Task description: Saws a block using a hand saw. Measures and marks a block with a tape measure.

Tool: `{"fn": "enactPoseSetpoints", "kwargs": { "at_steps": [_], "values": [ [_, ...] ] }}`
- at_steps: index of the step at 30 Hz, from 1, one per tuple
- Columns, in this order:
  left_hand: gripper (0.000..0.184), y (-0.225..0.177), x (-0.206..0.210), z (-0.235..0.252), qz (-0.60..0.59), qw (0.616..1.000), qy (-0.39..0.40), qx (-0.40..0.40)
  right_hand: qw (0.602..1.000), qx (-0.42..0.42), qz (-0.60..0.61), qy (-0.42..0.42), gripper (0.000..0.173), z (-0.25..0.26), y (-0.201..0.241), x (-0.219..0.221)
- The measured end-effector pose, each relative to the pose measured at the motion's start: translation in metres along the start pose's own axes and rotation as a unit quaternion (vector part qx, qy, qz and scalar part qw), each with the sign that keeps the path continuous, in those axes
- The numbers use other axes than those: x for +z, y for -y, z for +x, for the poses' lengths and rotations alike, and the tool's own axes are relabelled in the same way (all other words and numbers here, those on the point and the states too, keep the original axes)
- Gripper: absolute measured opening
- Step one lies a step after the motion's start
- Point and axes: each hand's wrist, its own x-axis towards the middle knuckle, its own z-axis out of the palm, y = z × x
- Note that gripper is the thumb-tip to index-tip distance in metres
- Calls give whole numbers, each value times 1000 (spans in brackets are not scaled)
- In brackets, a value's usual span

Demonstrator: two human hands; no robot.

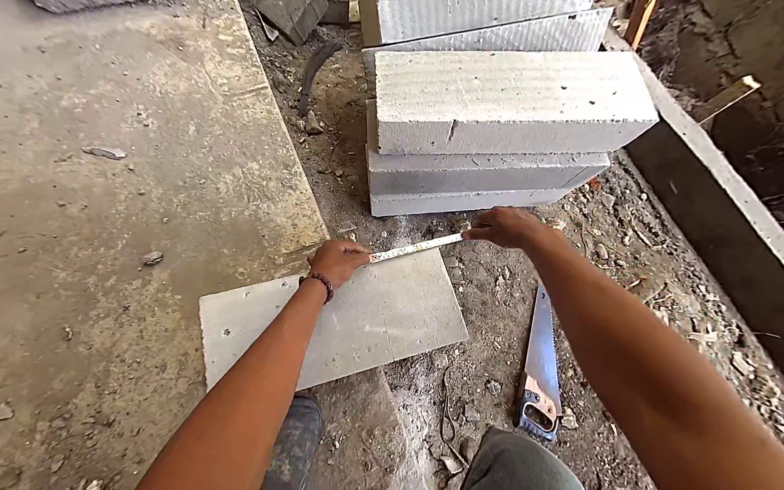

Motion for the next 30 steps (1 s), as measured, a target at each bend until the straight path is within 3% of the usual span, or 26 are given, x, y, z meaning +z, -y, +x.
{"fn": "enactPoseSetpoints", "kwargs": {
  "at_steps": [5, 12, 18, 30],
  "values": [
    [14, -7, 0, -47, -6, 997, -54, 62, 999, -23, 14, -24, 47, -42, 7, 0],
    [14, -10, 36, -144, 147, 987, 51, 49, 998, -22, -25, 53, 44, -119, 6, 39],
    [14, -4, 57, -152, 184, 979, 82, 38, 997, 5, -31, 77, 46, -144, -4, 62],
    [10, -8, 66, -149, 238, 968, 80, 22, 996, 8, -44, 75, 50, -142, -5, 74]
  ]
}}
